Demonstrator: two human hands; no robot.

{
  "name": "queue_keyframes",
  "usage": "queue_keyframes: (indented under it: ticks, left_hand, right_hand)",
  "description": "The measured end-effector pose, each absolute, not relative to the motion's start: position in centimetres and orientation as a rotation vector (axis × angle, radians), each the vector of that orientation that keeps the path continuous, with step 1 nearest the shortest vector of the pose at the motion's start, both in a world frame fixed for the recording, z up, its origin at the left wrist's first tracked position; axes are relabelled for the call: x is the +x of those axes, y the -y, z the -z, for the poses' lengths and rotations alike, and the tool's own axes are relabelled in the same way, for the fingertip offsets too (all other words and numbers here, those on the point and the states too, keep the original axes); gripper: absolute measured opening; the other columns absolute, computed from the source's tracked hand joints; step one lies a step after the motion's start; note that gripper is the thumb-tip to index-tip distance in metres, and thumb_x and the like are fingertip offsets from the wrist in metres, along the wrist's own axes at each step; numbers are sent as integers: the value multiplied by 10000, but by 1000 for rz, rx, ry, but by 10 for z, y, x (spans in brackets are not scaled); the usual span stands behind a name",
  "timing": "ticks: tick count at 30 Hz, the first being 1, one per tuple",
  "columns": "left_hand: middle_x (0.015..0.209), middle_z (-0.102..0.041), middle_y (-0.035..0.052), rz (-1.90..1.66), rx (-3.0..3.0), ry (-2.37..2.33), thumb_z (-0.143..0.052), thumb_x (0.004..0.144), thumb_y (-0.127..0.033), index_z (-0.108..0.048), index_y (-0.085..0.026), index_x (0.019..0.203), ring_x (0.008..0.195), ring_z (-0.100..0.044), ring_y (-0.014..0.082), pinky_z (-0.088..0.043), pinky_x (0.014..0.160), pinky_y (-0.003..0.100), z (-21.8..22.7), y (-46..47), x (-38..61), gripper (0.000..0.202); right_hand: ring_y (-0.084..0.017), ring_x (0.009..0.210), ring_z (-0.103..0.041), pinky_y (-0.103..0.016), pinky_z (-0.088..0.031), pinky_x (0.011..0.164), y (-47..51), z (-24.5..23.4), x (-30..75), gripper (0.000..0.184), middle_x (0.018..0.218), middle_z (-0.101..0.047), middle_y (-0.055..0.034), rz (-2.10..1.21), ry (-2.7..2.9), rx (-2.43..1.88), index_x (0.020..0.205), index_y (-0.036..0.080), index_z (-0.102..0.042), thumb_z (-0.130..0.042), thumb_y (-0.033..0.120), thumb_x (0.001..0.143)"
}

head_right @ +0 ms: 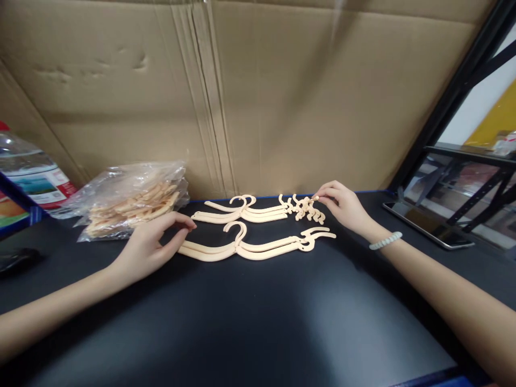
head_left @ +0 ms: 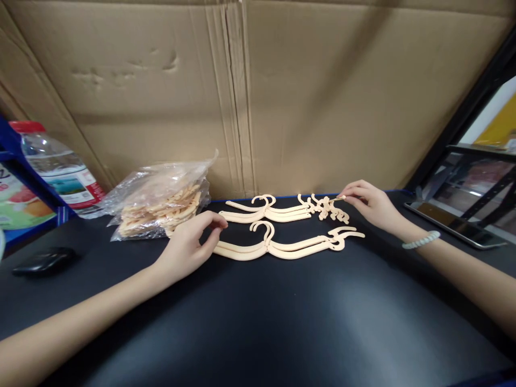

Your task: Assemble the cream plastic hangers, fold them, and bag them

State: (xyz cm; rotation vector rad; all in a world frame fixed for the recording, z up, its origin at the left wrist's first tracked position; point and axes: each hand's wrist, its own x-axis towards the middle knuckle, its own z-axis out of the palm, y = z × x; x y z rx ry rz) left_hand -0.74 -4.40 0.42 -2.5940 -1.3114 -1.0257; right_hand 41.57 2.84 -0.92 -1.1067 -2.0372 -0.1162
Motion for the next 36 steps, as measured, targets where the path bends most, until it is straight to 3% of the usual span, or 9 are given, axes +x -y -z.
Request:
queue_keyframes:
  ticks: [6, 11, 14, 17, 20, 27, 31, 36]
  left_hand:
    - [1034, -654, 101, 627, -2739, 1279, -441, 878, -257, -606, -161, 1010, 986, -616, 248, -484, 886, 379, -17, 10, 4, 232]
    - [909, -638, 77, 472, -2770, 1330, -495, 843, -271, -641, -181, 873, 881, -629, 233, -505, 796, 345, -14, -16, 8, 174]
    - [897, -599, 79, 451, -2768, 1337, -490, 849, -279, -629, -179, 807, 836, -617, 224, -503, 746, 330, -12, -21, 12, 176]
    - [890, -588, 77, 489, -2764, 1336, -466, 869, -280, -592, -180, 808, 819, -612, 214, -500, 733, 321, -15, -18, 15, 172]
    - [860, -608, 60, 576, -2742, 1356, -431, 901, -285, -539, -192, 830, 793, -618, 208, -489, 709, 316, -24, -11, 15, 159]
    - [805, -634, 18, 893, -2572, 1468, -415, 949, -341, -470, -213, 915, 706, -629, 185, -481, 641, 293, -25, 27, 11, 144]
    - [891, -661, 28, 1150, -2481, 1463, -496, 921, -347, -520, -210, 987, 782, -660, 185, -523, 696, 282, -2, 51, 9, 154]
    - [898, -692, 31, 1126, -2580, 1444, -488, 941, -332, -576, -210, 1024, 763, -671, 178, -537, 672, 265, 12, 62, 10, 172]
  right_hand:
    - [-202, 759, -573, -345, -465, 610, -21, 1, 411, 222, 859, -571, -67, 294, 1790, -1076, 848, 230, -711, -526, 330, 918]
    - [-183, 666, -572, -323, -437, 573, -13, -5, 407, 218, 778, -623, -52, 105, 1616, -1090, 887, 221, -716, -567, 381, 891]
    - [-157, 558, -544, -302, -419, 543, -6, -10, 401, 231, 632, -627, -18, -121, 1516, -1115, 898, 205, -706, -596, 405, 865]
    - [-124, 494, -495, -288, -410, 519, 2, -16, 393, 236, 628, -661, -21, -304, 1449, -1098, 903, 187, -705, -625, 400, 841]
    - [-113, 515, -503, -278, -408, 511, 8, -20, 387, 212, 748, -723, -56, -430, 1397, -1051, 908, 185, -718, -652, 364, 816]
    - [-110, 587, -531, -263, -410, 500, 18, -25, 372, 158, 812, -725, -72, -717, 1239, -946, 800, 191, -773, -705, 327, 758]
    - [-95, 602, -531, -246, -446, 535, 26, -21, 356, 239, 799, -710, -60, -878, 1218, -953, 823, 168, -755, -815, 344, 674]
    - [-134, 687, -617, -265, -515, 628, 38, -14, 338, 396, 773, -683, -20, -1132, 1201, -1003, 836, 193, -616, -892, 311, 577]
